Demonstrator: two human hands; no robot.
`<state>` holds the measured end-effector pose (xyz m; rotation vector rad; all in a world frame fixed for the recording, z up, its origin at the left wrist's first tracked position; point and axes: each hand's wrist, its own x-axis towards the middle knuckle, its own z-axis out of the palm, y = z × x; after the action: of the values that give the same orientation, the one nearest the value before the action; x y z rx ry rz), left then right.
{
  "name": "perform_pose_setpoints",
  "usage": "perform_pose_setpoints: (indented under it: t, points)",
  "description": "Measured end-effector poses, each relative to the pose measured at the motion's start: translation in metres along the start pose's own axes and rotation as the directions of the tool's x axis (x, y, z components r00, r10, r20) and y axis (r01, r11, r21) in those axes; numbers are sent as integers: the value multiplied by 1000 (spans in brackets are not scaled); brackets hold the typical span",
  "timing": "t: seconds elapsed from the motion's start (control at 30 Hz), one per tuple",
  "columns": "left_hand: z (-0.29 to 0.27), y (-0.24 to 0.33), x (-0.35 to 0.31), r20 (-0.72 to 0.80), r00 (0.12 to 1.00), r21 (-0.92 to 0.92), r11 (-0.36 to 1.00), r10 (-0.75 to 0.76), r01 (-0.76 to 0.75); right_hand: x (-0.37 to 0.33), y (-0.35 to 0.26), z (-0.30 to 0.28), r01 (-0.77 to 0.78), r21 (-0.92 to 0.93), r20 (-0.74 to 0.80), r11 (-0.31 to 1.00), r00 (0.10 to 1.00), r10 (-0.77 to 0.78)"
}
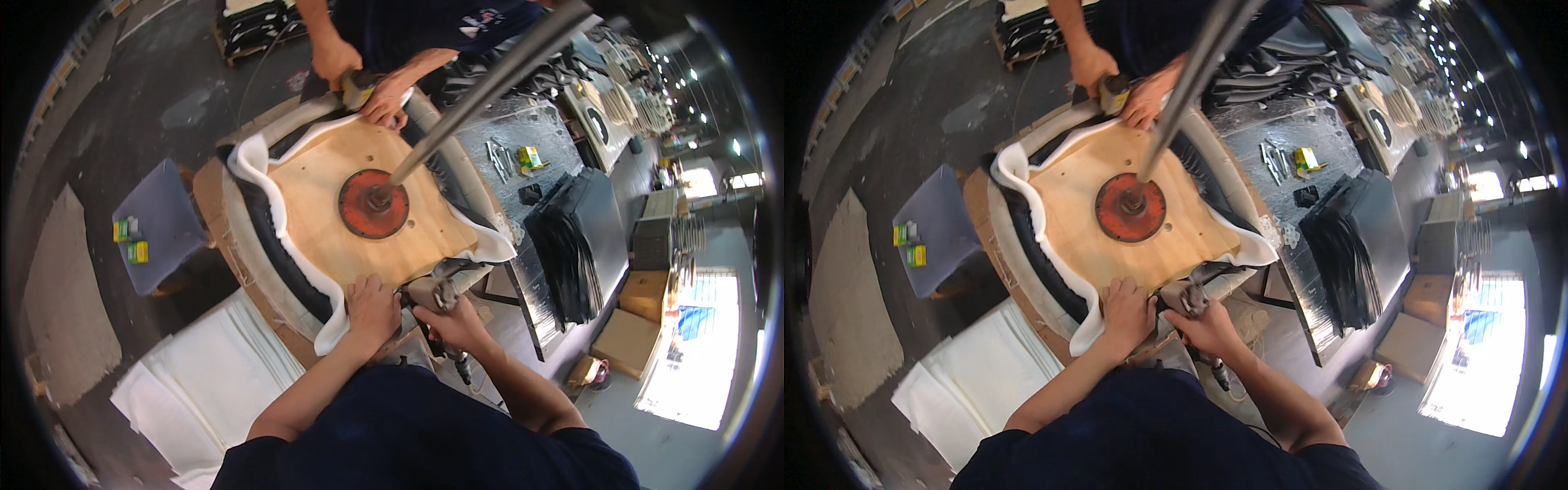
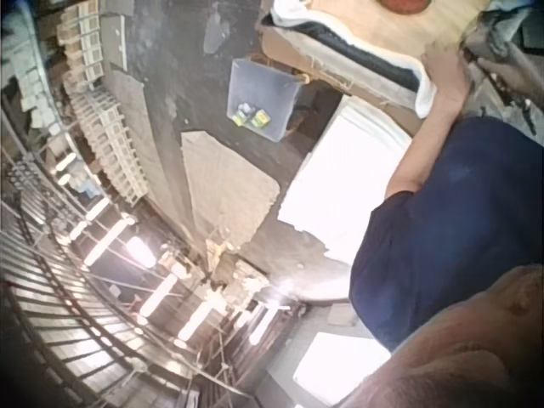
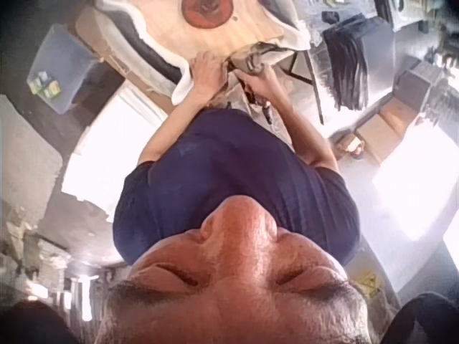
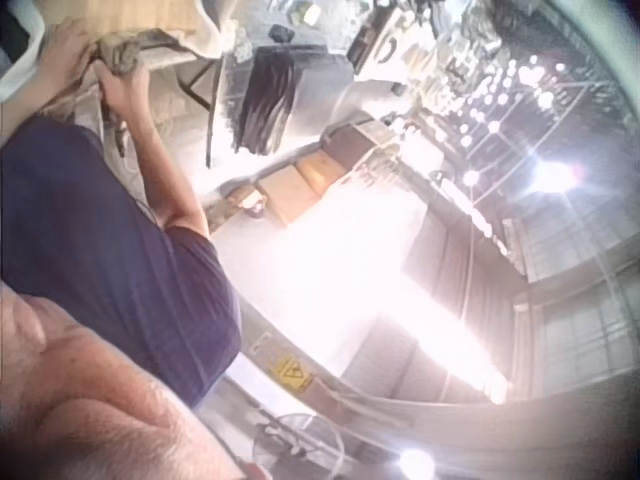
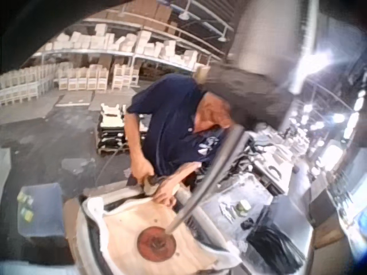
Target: The person aligns a white fabric layer over a wooden cushion base and uses a pneumatic staple gun to secure the fabric edges. A coworker applies adhesive to the base while the person staples the fabric. The person then places a black cushion cover over the assembled base.
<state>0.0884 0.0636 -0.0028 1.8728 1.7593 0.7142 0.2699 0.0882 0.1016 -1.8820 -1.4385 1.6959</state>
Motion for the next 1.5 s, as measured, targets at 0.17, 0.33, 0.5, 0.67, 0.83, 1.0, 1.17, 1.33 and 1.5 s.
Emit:
perform_pose_setpoints:
  t: [0.17,0.33,0.5,0.67,0.83,1.0,1.17,1.33,1.5]
  points:
    - [8,12,39,-14,990,-85,986,140,-140,-38,42,-23,77,254,-198,964,980,-26]
    - [43,29,65,23,973,-91,970,231,-228,-36,48,-54,55,218,-282,974,959,9]
    - [50,30,71,11,964,-58,963,266,-265,-17,42,-73,36,215,-251,976,968,19]
    - [56,30,71,-50,961,-81,958,272,-275,2,26,-86,-30,133,-144,991,988,49]
    - [59,40,73,-98,983,-97,981,156,-165,21,0,-93,-97,4,-83,995,992,97]
    - [61,40,76,-118,985,-138,980,125,-141,37,-8,-94,-145,-24,-42,989,989,144]
    - [61,39,77,-119,987,-130,984,108,-123,45,-16,-89,-118,-109,-75,987,991,110]
    - [58,41,78,-78,992,-156,981,102,-113,51,-21,-88,-174,-314,-88,933,984,153]
    - [60,41,81,-88,990,-143,982,110,-122,46,-20,-90,-133,-179,-95,975,989,117]
